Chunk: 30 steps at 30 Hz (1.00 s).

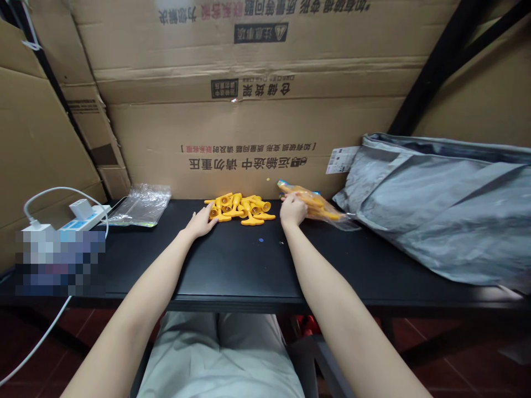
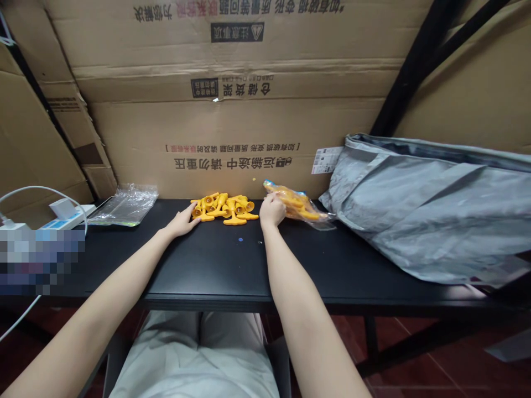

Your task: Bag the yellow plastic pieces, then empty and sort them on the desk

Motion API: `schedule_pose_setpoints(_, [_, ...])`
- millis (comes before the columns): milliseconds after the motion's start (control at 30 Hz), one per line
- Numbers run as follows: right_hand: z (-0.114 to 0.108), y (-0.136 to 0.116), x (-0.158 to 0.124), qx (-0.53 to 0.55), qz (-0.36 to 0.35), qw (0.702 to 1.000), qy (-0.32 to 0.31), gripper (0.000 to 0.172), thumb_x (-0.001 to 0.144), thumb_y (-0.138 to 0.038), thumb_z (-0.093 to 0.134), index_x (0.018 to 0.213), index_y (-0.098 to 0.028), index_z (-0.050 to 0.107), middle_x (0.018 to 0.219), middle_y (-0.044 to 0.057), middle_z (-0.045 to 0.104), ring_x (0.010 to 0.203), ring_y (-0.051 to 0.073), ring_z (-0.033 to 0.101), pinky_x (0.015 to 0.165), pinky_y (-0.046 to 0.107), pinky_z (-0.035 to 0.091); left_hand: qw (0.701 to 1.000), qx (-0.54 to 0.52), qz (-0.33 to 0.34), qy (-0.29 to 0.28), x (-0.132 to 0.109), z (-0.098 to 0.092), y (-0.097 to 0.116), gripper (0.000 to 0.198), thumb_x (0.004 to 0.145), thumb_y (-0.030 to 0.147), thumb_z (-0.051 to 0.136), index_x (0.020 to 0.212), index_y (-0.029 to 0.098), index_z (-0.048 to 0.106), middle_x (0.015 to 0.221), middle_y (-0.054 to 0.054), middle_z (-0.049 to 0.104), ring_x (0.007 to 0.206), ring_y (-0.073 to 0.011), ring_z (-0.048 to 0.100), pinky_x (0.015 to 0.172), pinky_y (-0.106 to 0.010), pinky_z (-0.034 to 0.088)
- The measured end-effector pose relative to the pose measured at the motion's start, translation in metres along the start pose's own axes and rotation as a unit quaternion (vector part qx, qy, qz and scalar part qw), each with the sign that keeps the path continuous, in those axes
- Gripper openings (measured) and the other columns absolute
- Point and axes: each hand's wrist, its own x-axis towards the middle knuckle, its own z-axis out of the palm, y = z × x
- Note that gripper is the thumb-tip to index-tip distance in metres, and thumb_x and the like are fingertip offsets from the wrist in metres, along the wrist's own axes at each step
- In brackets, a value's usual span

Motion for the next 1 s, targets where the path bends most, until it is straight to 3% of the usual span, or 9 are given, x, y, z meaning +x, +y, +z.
schedule_pose_setpoints(67, [-0.002, -0.010, -0.004, -0.074, -0.061, 0.995, 0.009, 0.039, 0.091, -0.027, 0.035, 0.083, -0.011, 0.070, 0.080, 0.014, 0.072, 0.087, 0.024, 0.066, 0.082, 0.037, 0.049, 1.000, -0.012, 0.006, 0.008, -0.001, -0.002, 0.002, 0.070, 0.089, 0.044, 0.046, 0.149, 0.019, 0.018, 0.149, -0.021, 0.035, 0.139, -0.0306, 0.032, 0.108, -0.063, 0.021])
schedule_pose_setpoints(233, [0.000, -0.036, -0.023, -0.117, -0.160, 0.980, -0.027, 0.044, 0.093, -0.030, 0.032, 0.082, -0.012, 0.071, 0.082, 0.014, 0.072, 0.086, 0.026, 0.067, 0.084, 0.041, 0.047, 0.998, -0.037, 0.029, 0.044, -0.002, -0.006, 0.005, 0.077, 0.087, 0.050, 0.048, 0.150, 0.020, 0.015, 0.153, -0.018, 0.028, 0.142, -0.0307, 0.024, 0.110, -0.064, 0.016])
schedule_pose_setpoints(433, [0.002, -0.053, -0.051, -0.009, -0.247, 0.958, -0.144, 0.043, 0.093, -0.043, 0.037, 0.086, -0.018, 0.071, 0.081, 0.011, 0.072, 0.090, 0.024, 0.067, 0.083, 0.037, 0.051, 0.995, -0.032, 0.055, 0.072, -0.002, -0.009, 0.008, 0.076, 0.086, 0.044, 0.052, 0.149, 0.022, 0.017, 0.154, -0.016, 0.027, 0.143, -0.0307, 0.022, 0.112, -0.060, 0.016])
schedule_pose_setpoints(533, [0.002, -0.060, -0.069, 0.067, -0.305, 0.925, -0.219, 0.042, 0.091, -0.048, 0.041, 0.085, -0.021, 0.072, 0.082, 0.010, 0.072, 0.089, 0.024, 0.068, 0.084, 0.038, 0.053, 0.994, -0.038, 0.067, 0.080, -0.001, -0.008, 0.008, 0.079, 0.082, 0.045, 0.057, 0.148, 0.022, 0.019, 0.153, -0.016, 0.030, 0.142, -0.0319, 0.024, 0.111, -0.061, 0.017])
schedule_pose_setpoints(600, [0.002, -0.065, -0.081, 0.112, -0.347, 0.892, -0.267, 0.041, 0.091, -0.049, 0.042, 0.085, -0.022, 0.073, 0.080, 0.009, 0.072, 0.087, 0.024, 0.068, 0.085, 0.038, 0.053, 0.992, -0.055, 0.070, 0.086, 0.000, -0.005, 0.007, 0.079, 0.079, 0.047, 0.061, 0.145, 0.021, 0.027, 0.148, -0.017, 0.038, 0.138, -0.0321, 0.033, 0.111, -0.060, 0.020])
schedule_pose_setpoints(700, [0.001, -0.071, -0.096, 0.177, -0.403, 0.835, -0.329, 0.044, 0.093, -0.049, 0.038, 0.090, -0.023, 0.074, 0.077, 0.007, 0.073, 0.085, 0.022, 0.069, 0.084, 0.038, 0.055, 0.984, -0.110, 0.066, 0.122, 0.004, -0.002, 0.004, 0.075, 0.077, 0.046, 0.065, 0.140, 0.018, 0.035, 0.139, -0.016, 0.049, 0.131, -0.0281, 0.044, 0.111, -0.048, 0.029])
schedule_pose_setpoints(833, [0.001, -0.075, -0.106, 0.231, -0.423, 0.793, -0.373, 0.050, 0.096, -0.048, 0.031, 0.093, -0.021, 0.074, 0.078, 0.007, 0.073, 0.074, 0.017, 0.069, 0.073, 0.034, 0.058, 0.959, -0.203, 0.062, 0.190, 0.008, -0.005, 0.000, 0.083, 0.078, 0.044, 0.064, 0.147, 0.022, 0.023, 0.139, -0.012, 0.049, 0.130, -0.0206, 0.046, 0.109, -0.036, 0.035])
schedule_pose_setpoints(933, [0.001, -0.074, -0.106, 0.250, -0.413, 0.783, -0.393, 0.053, 0.095, -0.049, 0.032, 0.090, -0.017, 0.074, 0.074, 0.007, 0.072, 0.061, 0.014, 0.066, 0.061, 0.030, 0.057, 0.943, -0.253, 0.060, 0.205, 0.008, -0.012, 0.000, 0.086, 0.079, 0.040, 0.063, 0.150, 0.025, 0.016, 0.142, -0.012, 0.047, 0.127, -0.0179, 0.049, 0.105, -0.033, 0.040])
schedule_pose_setpoints(1000, [0.001, -0.071, -0.102, 0.250, -0.400, 0.788, -0.397, 0.054, 0.094, -0.051, 0.034, 0.088, -0.017, 0.074, 0.067, 0.006, 0.070, 0.052, 0.013, 0.063, 0.054, 0.027, 0.055, 0.933, -0.278, 0.059, 0.223, 0.007, -0.015, 0.001, 0.083, 0.079, 0.038, 0.063, 0.149, 0.025, 0.019, 0.143, -0.012, 0.046, 0.127, -0.0185, 0.049, 0.103, -0.032, 0.042])
